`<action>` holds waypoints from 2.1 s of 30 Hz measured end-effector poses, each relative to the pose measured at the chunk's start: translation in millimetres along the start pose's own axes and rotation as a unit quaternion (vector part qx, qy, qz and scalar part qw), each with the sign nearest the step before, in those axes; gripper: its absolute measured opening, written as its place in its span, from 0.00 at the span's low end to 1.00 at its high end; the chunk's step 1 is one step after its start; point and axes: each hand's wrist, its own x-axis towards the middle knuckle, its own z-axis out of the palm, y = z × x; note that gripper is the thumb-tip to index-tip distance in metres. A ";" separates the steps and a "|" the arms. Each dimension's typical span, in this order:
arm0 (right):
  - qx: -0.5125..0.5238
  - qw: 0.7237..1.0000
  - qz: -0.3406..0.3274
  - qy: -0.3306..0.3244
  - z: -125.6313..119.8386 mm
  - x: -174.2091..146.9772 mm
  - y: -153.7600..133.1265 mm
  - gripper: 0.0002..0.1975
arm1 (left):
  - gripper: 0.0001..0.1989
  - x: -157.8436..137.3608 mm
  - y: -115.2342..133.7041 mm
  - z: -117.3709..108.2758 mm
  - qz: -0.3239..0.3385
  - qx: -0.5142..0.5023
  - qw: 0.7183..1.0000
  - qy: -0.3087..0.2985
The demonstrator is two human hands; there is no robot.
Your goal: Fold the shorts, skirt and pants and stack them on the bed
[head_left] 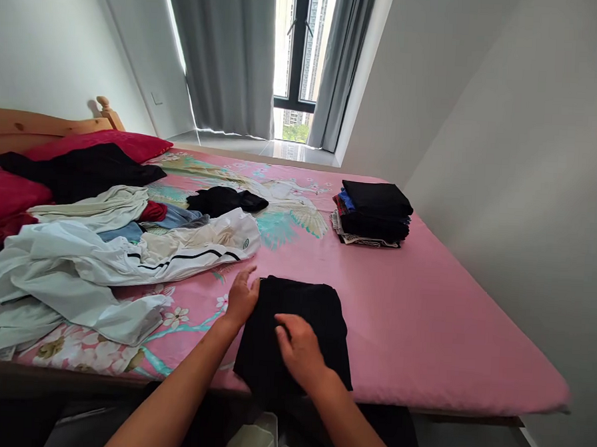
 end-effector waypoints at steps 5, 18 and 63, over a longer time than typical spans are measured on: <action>-0.149 0.984 -0.063 -0.077 -16.4 13.5 53.2 0.22 | 0.25 -55.3 -16.0 5.1 0.242 0.228 0.926 -0.176; 0.008 0.954 0.290 0.074 -76.5 -26.1 147.9 0.30 | 0.27 -59.7 -13.7 21.3 0.250 0.324 0.895 -0.175; 0.553 0.764 0.333 -0.029 -81.6 -23.1 89.7 0.19 | 0.17 -32.0 -2.0 -12.3 -0.261 -0.247 0.878 -0.316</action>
